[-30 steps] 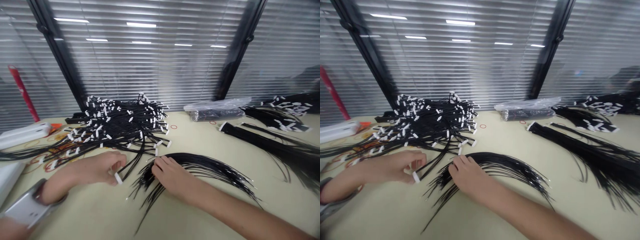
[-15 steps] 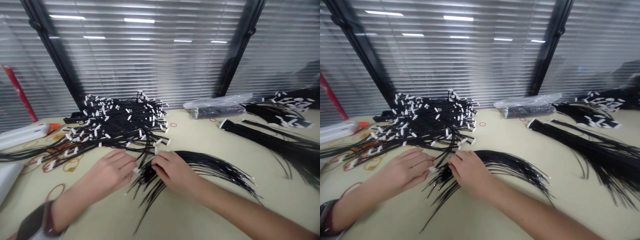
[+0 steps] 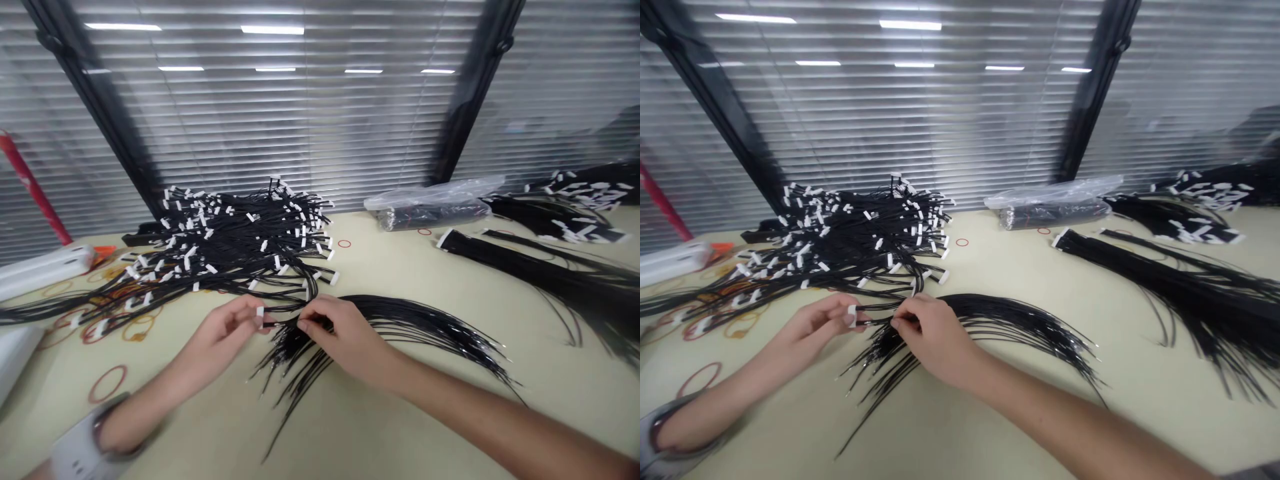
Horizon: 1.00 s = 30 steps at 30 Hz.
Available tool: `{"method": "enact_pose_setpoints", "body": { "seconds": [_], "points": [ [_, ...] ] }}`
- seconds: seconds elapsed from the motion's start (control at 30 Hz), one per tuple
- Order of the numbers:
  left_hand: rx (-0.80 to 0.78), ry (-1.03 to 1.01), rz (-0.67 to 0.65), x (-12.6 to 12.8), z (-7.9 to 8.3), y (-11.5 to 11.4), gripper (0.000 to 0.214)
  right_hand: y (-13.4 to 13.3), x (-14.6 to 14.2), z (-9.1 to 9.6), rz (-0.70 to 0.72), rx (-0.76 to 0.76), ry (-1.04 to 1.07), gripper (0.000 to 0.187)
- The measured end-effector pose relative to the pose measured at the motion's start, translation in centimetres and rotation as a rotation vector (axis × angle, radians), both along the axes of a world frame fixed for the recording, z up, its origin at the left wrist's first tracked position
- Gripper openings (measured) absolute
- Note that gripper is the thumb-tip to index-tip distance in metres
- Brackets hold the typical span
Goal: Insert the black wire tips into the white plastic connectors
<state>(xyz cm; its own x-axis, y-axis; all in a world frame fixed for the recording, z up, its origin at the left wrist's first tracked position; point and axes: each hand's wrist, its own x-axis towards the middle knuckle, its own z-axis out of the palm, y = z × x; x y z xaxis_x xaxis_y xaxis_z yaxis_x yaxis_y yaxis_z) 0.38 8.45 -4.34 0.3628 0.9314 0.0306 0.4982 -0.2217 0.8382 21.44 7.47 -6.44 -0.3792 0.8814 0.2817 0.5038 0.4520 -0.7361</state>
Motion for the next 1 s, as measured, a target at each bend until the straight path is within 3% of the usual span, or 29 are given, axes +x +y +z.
{"method": "enact_pose_setpoints", "body": {
  "seconds": [0.27, 0.57, 1.0],
  "points": [
    [-0.212, -0.240, -0.012, 1.1, -0.7, -0.5, 0.014, 0.0, -0.2, 0.5, -0.038, -0.066, 0.057, 0.019],
    [-0.334, -0.369, -0.044, 1.1, -1.5, -0.5, 0.016, 0.1, 0.0, 0.2, -0.026, -0.107, 0.060, 0.020],
    [-0.345, -0.320, -0.041, 1.2, -1.3, -0.4, 0.014, 0.2, 0.1, 0.1, -0.015, -0.119, 0.058, 0.020]
  ]
}}
